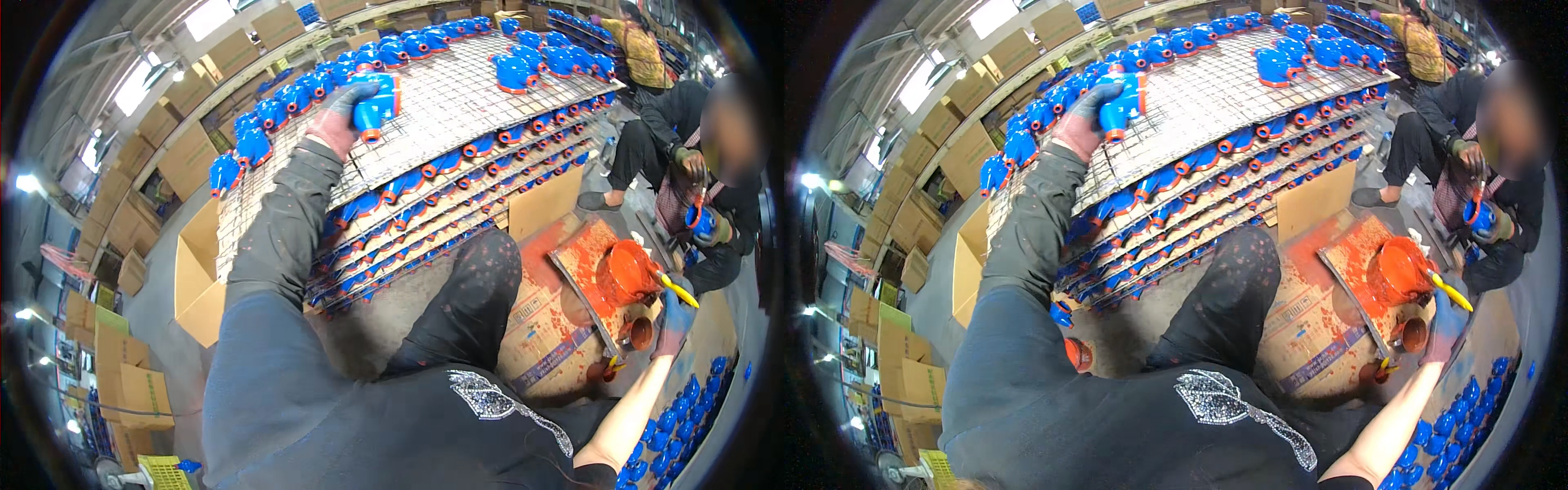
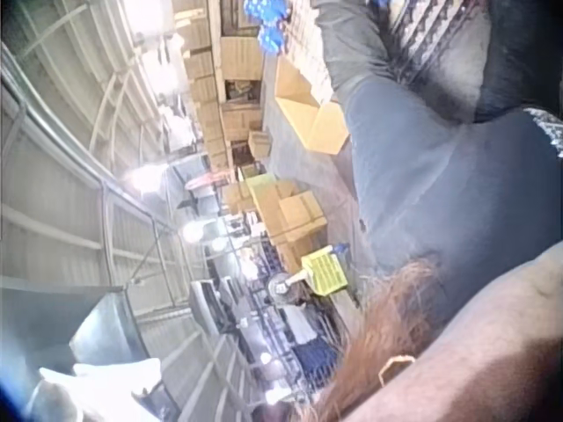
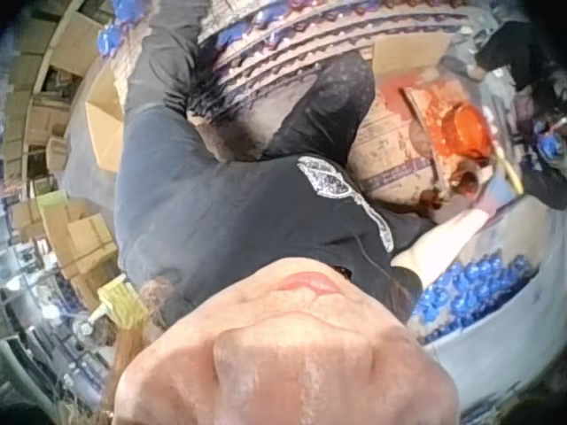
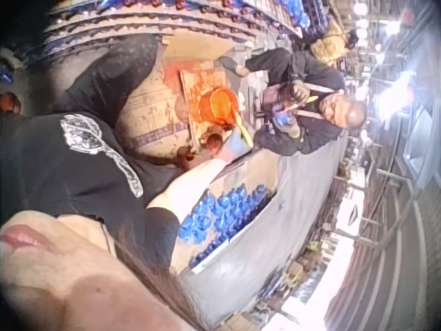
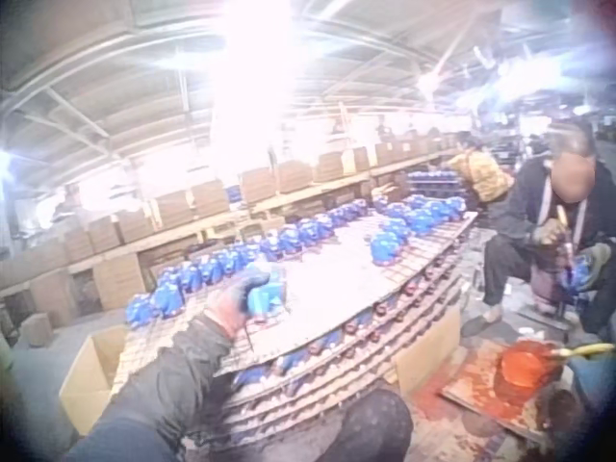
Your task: Manually applying paint or glaze to blue ceramic pieces using a brush and spray can.
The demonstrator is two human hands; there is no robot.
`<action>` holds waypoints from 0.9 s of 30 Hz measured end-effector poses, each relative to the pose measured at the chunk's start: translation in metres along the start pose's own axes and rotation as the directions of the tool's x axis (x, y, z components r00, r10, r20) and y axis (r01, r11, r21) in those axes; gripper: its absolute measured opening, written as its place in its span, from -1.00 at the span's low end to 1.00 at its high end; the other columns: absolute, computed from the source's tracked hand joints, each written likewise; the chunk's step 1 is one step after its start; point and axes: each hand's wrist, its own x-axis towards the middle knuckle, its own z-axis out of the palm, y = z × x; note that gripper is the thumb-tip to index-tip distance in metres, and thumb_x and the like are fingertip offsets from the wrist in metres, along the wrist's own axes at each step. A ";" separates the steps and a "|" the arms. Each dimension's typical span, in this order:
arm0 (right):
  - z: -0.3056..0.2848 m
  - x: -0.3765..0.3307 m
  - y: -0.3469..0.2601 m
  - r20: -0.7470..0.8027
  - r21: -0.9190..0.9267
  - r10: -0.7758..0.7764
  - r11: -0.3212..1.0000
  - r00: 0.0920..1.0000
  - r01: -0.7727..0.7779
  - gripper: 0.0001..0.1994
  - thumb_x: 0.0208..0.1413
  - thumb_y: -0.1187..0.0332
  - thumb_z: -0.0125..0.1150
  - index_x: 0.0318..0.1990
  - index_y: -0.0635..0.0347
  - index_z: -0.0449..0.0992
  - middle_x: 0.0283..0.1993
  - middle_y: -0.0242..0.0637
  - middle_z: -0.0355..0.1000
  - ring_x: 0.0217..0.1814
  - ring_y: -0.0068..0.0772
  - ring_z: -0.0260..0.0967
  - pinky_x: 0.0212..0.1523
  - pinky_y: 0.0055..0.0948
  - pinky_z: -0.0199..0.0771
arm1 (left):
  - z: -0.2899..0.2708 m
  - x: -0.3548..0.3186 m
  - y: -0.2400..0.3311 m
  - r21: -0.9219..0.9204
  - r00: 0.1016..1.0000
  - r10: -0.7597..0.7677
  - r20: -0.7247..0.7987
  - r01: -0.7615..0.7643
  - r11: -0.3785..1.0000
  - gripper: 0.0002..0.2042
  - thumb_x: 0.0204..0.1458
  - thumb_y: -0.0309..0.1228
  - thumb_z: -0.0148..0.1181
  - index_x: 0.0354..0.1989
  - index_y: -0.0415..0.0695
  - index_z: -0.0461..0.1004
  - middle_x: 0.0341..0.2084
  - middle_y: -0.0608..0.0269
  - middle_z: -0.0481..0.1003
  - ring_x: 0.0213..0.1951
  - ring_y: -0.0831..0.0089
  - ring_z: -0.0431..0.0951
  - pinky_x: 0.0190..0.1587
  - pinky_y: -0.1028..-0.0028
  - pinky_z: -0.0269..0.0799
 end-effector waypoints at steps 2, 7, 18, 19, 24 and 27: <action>0.008 0.004 0.008 0.024 0.049 -0.019 0.999 1.000 0.018 -0.84 0.00 0.60 0.11 -0.22 0.30 0.48 -0.21 -0.34 0.42 -0.11 -0.49 0.35 -0.02 -0.52 0.29 | -0.069 0.002 0.017 0.459 0.972 0.227 -0.066 -0.173 0.871 -0.63 -0.12 -0.36 0.32 -0.10 -0.19 0.48 -0.22 0.18 0.53 -0.28 0.41 0.55 -0.15 0.45 0.47; 0.000 -0.004 0.000 0.056 -0.112 -0.065 0.991 0.996 0.071 -0.81 0.00 0.57 0.10 -0.20 0.23 0.49 -0.28 -0.43 0.37 -0.26 -0.63 0.28 -0.25 -0.65 0.27 | -0.095 0.004 0.031 0.801 0.854 0.345 -0.390 0.129 0.585 -0.42 -0.31 -0.28 0.40 -0.03 -0.19 0.40 -0.26 0.11 0.50 -0.31 0.38 0.53 -0.24 0.43 0.49; -0.012 -0.027 0.010 0.069 -0.080 0.129 0.989 0.989 -0.123 -0.78 0.03 0.62 0.07 -0.15 0.24 0.49 -0.21 -0.42 0.41 -0.20 -0.58 0.32 -0.22 -0.61 0.31 | -0.267 0.091 0.008 0.763 0.921 0.169 -0.352 0.386 -0.518 -0.62 -0.45 -0.47 0.43 -0.30 -0.13 0.60 -0.25 -0.02 0.55 -0.14 0.03 0.56 -0.12 0.21 0.49; -0.025 -0.033 0.005 0.074 -0.097 0.058 0.994 0.996 -0.051 -0.78 0.03 0.61 0.08 -0.14 0.24 0.49 -0.21 -0.42 0.42 -0.20 -0.58 0.32 -0.20 -0.61 0.32 | -0.219 0.092 0.000 0.796 0.900 0.215 -0.380 0.437 -0.418 -0.65 -0.42 -0.45 0.42 -0.32 -0.14 0.60 -0.25 -0.02 0.55 -0.14 0.03 0.56 -0.12 0.20 0.49; 0.003 -0.032 0.007 0.094 -0.057 0.118 0.992 0.989 -0.113 -0.77 0.03 0.60 0.07 -0.13 0.25 0.48 -0.19 -0.41 0.42 -0.18 -0.58 0.33 -0.13 -0.60 0.31 | -0.202 0.054 0.044 0.721 0.847 0.222 -0.483 0.529 -0.447 -0.34 -0.31 0.03 0.32 -0.03 -0.16 0.47 -0.05 -0.10 0.46 0.00 0.04 0.47 0.03 0.20 0.39; 0.020 -0.035 -0.008 0.134 -0.114 0.129 0.987 0.982 -0.115 -0.76 0.04 0.59 0.06 -0.10 0.27 0.47 -0.16 -0.39 0.42 -0.13 -0.55 0.34 -0.08 -0.58 0.31 | -0.218 0.045 0.052 0.743 0.793 0.391 -0.467 0.592 -0.313 -0.32 -0.29 0.06 0.30 -0.03 -0.20 0.47 -0.03 -0.13 0.44 0.02 0.04 0.46 0.05 0.21 0.37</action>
